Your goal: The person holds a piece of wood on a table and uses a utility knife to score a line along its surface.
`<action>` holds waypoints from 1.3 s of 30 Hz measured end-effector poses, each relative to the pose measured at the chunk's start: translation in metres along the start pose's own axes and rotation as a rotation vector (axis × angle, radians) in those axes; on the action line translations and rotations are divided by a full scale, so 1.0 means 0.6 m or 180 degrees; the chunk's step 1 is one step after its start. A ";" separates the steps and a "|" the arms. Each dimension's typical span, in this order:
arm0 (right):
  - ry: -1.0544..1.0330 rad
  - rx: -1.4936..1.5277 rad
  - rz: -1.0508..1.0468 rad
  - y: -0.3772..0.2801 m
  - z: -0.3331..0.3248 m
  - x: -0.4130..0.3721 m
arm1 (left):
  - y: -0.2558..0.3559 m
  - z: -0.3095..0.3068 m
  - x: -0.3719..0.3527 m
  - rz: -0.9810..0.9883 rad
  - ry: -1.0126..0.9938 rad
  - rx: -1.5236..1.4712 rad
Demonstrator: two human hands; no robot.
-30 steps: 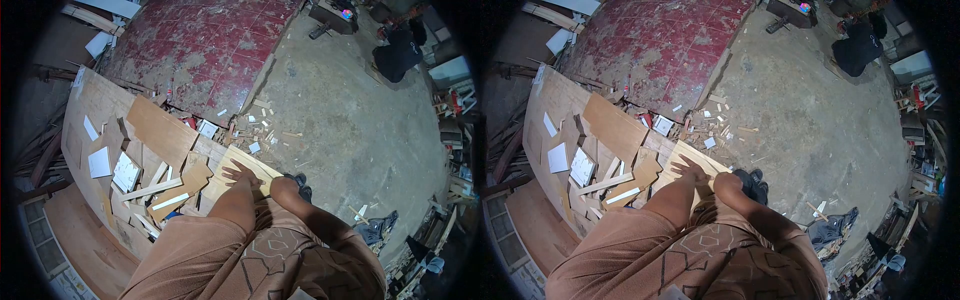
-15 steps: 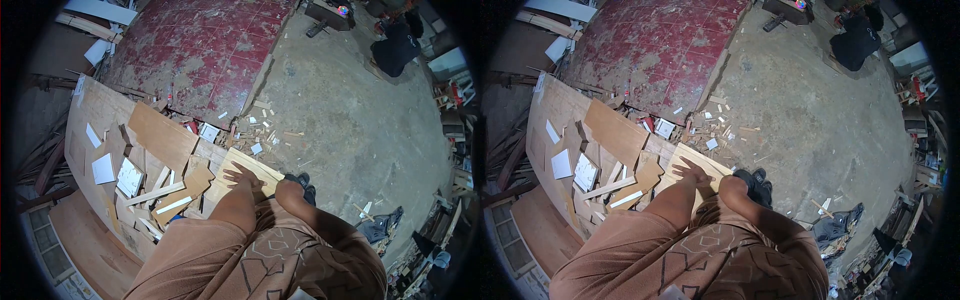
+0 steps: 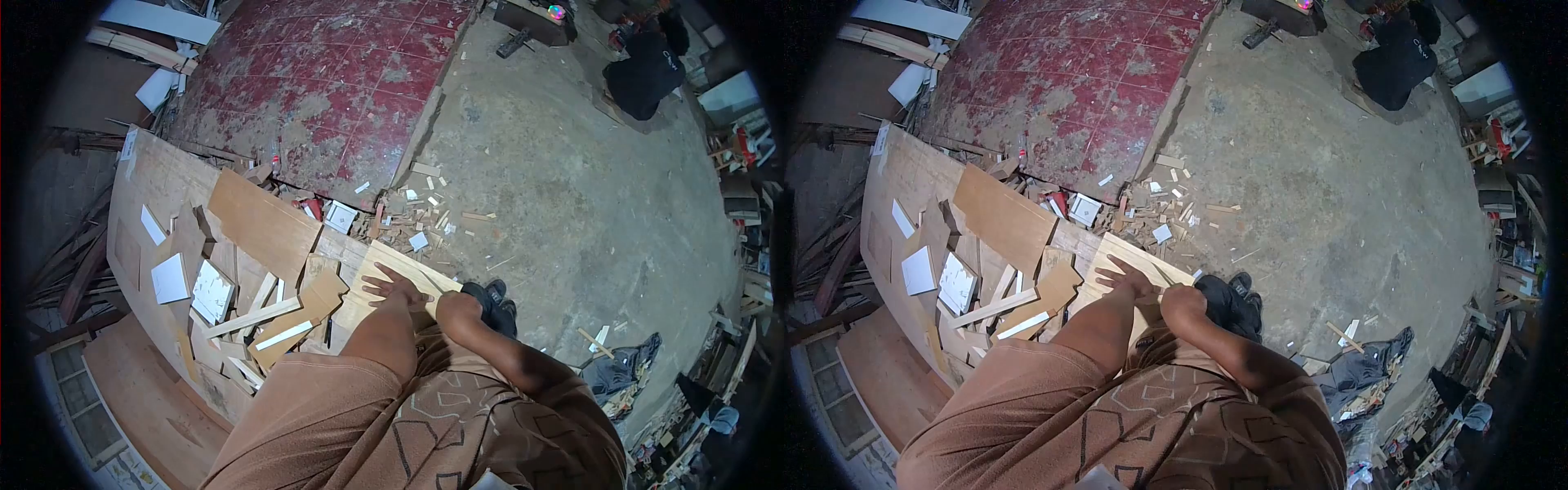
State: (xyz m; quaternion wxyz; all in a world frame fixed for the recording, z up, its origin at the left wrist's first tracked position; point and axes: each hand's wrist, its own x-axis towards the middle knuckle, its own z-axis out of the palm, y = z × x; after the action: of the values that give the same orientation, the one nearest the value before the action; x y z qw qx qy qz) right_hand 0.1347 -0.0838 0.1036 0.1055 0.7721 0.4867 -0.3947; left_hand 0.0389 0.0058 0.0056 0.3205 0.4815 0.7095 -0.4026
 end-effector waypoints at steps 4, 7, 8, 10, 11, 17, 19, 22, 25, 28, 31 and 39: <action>-0.0081 -0.0013 0.0037 -0.015 0.000 0.024 | -0.002 0.017 0.019 0.0012 0.0035 -0.0091; 0.0146 0.0146 -0.0072 -0.010 0.065 0.100 | -0.003 0.023 0.036 -0.0017 0.0155 -0.0169; 0.0219 0.0163 -0.0157 -0.001 0.069 0.099 | -0.003 0.029 0.044 -0.0054 0.0203 -0.0207; 0.0270 0.0156 -0.0212 0.016 0.058 0.072 | 0.001 0.024 0.021 -0.0077 0.0208 -0.0242; 0.0100 0.0085 -0.0105 0.021 0.043 0.045 | -0.001 0.005 -0.004 -0.0011 0.0106 -0.0180; -0.0063 -0.0134 -0.0101 0.003 0.006 0.033 | 0.027 0.080 0.046 -0.0683 0.1590 0.0336; -0.0023 -0.0077 0.0013 -0.003 0.031 0.076 | 0.030 0.103 0.071 -0.1485 0.3094 0.0860; 0.0169 -0.0068 -0.0447 -0.001 0.049 0.104 | 0.002 0.034 0.044 -0.0171 0.0540 -0.0197; -0.0169 -0.0085 -0.0043 0.031 0.031 0.045 | -0.005 0.001 -0.012 0.0099 0.0129 -0.0261; -0.0404 -0.0241 -0.0115 0.024 -0.042 -0.038 | -0.008 -0.029 -0.049 0.0144 -0.0100 -0.0312; -0.0194 -0.0142 0.0066 0.011 -0.001 0.008 | -0.007 -0.020 -0.041 0.0169 -0.0048 -0.0345; -0.0102 -0.0111 -0.0124 -0.008 0.009 0.064 | -0.004 0.035 0.026 0.0013 0.0316 -0.0473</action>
State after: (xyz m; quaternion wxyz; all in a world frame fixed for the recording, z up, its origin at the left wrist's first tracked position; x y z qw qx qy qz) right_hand 0.1363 -0.0587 0.0733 0.1189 0.7541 0.5068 -0.4004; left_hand 0.0328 -0.0062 -0.0169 0.3205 0.4773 0.7514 -0.3238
